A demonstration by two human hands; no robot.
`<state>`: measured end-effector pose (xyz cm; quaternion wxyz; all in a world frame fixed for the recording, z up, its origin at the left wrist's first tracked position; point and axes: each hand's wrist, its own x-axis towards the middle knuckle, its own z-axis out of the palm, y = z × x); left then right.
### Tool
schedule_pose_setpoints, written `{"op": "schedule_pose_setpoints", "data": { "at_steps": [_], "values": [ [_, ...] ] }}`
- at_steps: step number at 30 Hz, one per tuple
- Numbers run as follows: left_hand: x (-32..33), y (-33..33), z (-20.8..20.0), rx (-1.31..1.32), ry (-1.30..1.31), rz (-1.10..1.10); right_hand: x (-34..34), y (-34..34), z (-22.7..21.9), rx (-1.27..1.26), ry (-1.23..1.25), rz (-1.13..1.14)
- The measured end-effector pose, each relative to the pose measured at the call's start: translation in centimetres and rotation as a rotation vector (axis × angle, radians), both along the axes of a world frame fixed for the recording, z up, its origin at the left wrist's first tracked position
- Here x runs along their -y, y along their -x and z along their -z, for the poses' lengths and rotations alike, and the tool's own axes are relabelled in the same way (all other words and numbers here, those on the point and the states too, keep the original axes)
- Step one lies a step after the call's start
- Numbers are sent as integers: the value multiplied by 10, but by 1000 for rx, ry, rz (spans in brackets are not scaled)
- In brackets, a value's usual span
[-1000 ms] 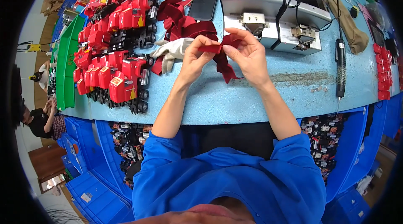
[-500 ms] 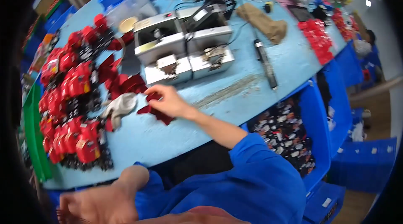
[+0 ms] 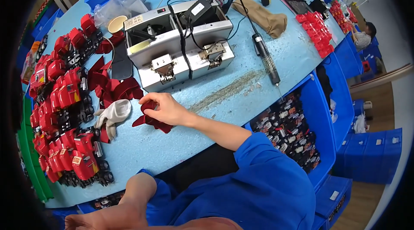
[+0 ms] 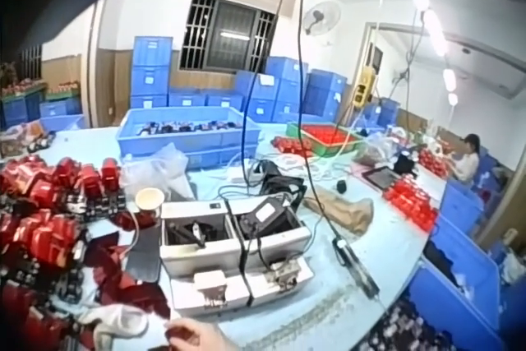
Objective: Assembling toy car components with a power screwdriver and hand-folding red fabric bows at a factory workbench.
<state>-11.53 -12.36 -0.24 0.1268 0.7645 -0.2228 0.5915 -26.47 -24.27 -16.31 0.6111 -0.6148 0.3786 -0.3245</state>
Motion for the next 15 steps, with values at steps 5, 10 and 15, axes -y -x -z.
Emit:
{"op": "schedule_pose_setpoints", "data": {
  "at_steps": [5, 10, 15],
  "values": [
    [28, -8, -55, -1019, -1026, -1255, 0, -2, 7, -5, 56, -7],
    [-2, 31, -6, 232, -653, -1733, -2, -6, 7, 39, 89, -23],
    [4, 37, 1, 142, -429, -1427, -2, -3, 10, -1, 65, -4]
  ]
}}
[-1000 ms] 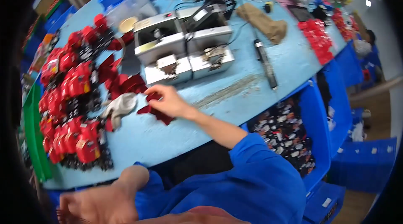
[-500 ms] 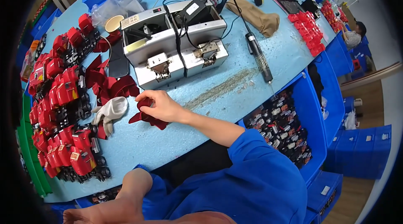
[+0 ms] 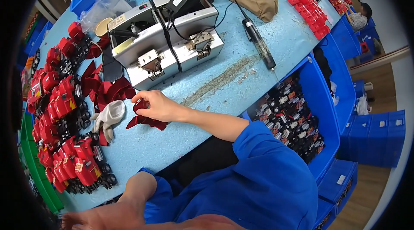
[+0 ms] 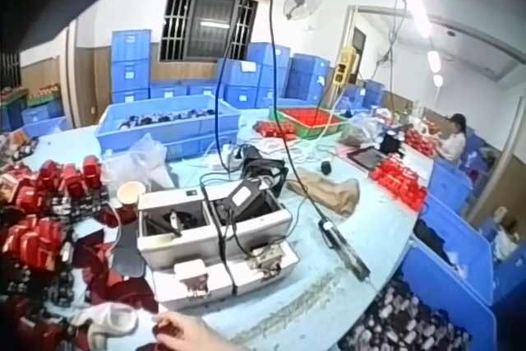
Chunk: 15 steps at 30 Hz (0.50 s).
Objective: Assembling toy car components with a power screwdriver and hand-folding red fabric bows at a factory workbench.
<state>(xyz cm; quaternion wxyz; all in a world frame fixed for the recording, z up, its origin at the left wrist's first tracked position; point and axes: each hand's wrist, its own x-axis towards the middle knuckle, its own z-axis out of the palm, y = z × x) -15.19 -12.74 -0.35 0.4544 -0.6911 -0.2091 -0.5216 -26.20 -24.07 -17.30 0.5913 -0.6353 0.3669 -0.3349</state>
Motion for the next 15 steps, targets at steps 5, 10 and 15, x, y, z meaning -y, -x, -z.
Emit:
{"op": "schedule_pose_setpoints", "data": {
  "at_steps": [5, 10, 15],
  "values": [
    [3, 20, -6, -4, 203, 337, 2, 3, 8, 5, -21, -69],
    [-2, -1, 0, 38, 149, 529, 1, 2, 9, -66, -18, -165],
    [0, 3, 4, 158, 435, 1383, 1, -3, 22, 89, -13, -117]
  ]
}}
